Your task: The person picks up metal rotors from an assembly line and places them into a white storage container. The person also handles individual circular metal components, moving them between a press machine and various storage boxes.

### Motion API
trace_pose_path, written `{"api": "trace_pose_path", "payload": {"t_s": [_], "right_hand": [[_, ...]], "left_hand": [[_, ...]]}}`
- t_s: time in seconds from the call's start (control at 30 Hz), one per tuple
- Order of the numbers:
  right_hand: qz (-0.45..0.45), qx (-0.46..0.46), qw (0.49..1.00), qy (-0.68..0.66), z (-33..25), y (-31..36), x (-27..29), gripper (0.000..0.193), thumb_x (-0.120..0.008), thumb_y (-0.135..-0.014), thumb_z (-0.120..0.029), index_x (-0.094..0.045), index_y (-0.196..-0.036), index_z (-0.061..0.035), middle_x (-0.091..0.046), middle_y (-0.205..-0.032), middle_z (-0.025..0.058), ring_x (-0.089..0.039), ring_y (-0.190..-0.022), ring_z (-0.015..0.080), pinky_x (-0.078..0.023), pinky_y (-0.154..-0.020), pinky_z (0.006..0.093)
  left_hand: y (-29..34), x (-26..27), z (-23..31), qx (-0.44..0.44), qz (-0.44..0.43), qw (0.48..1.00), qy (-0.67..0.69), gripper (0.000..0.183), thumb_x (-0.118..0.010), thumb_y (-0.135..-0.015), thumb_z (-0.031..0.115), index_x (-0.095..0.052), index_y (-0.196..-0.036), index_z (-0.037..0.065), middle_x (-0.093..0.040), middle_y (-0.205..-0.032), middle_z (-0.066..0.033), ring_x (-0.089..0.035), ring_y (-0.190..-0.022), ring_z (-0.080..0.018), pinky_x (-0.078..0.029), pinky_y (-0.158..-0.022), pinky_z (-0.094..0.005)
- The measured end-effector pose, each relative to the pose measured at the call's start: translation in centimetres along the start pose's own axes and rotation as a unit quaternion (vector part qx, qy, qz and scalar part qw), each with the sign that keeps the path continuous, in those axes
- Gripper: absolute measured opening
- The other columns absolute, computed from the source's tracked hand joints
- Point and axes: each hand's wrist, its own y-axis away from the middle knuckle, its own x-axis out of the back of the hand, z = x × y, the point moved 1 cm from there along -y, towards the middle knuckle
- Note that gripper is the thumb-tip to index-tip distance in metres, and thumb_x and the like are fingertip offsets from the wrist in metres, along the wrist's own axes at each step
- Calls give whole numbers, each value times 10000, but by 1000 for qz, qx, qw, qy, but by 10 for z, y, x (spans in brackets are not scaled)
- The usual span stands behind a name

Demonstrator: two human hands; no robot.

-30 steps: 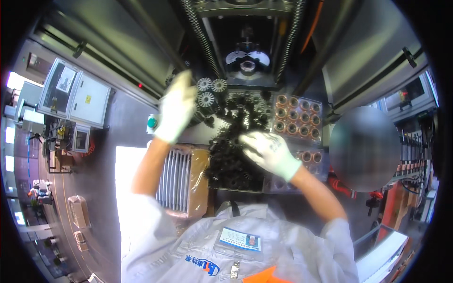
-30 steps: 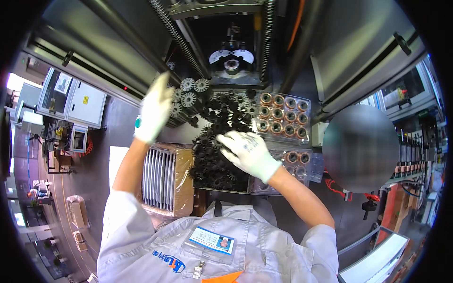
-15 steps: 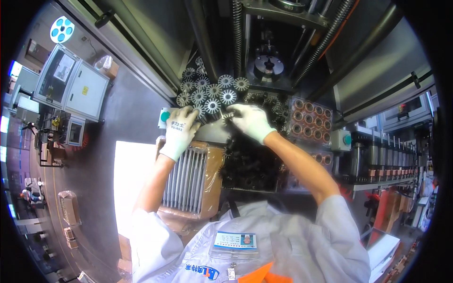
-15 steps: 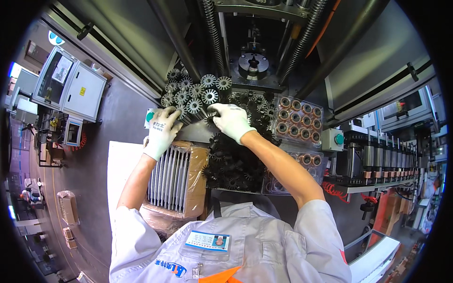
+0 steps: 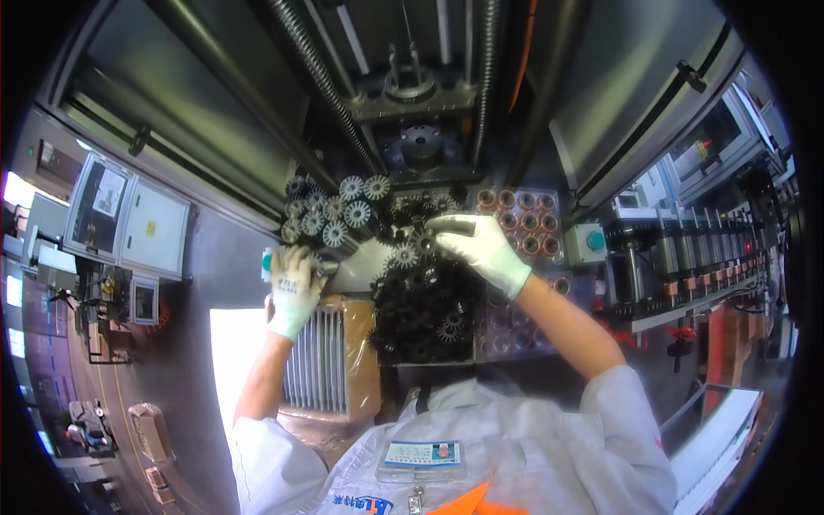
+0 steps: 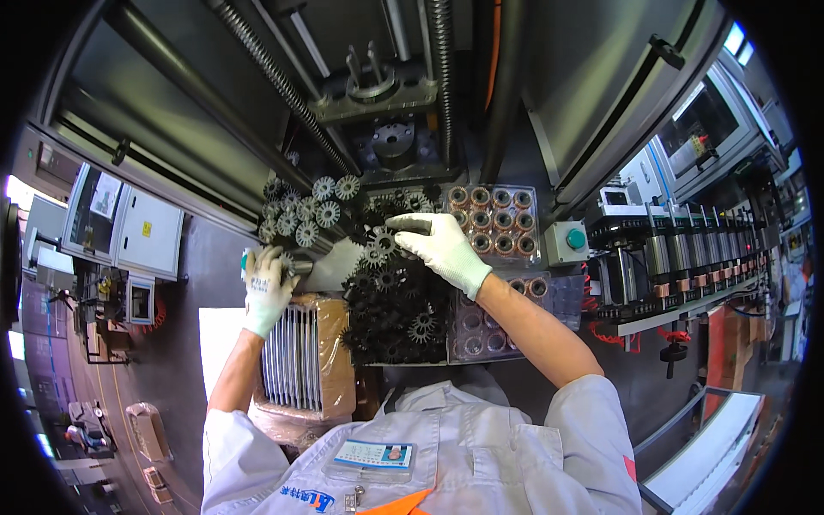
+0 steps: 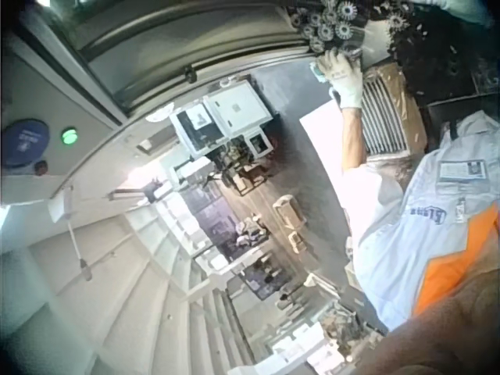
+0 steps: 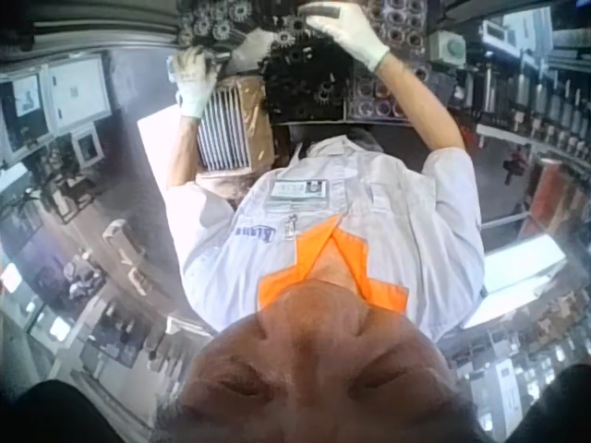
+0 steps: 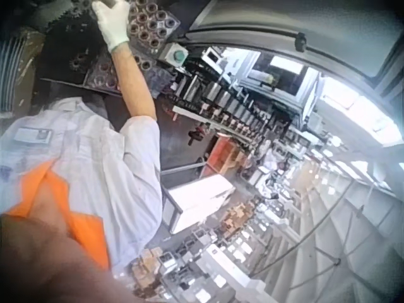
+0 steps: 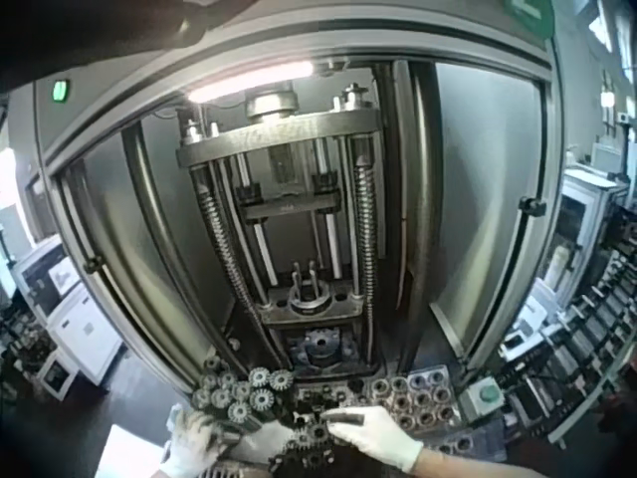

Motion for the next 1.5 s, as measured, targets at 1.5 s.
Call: {"api": "trace_pose_path", "payload": {"t_s": [1.5], "right_hand": [[48,87,930,355,42,31,73,320,-596,-958,-225,-663,-1212,-43,-645,-1122,166,-636,-1047,344,-496,-930,403]], "left_hand": [[-331,23,99,-23,29,969,246,332,-834,-733,166,-620,-918,-9,-664,-826,-157,-651,-779,-253,-518,-725,-372]]}}
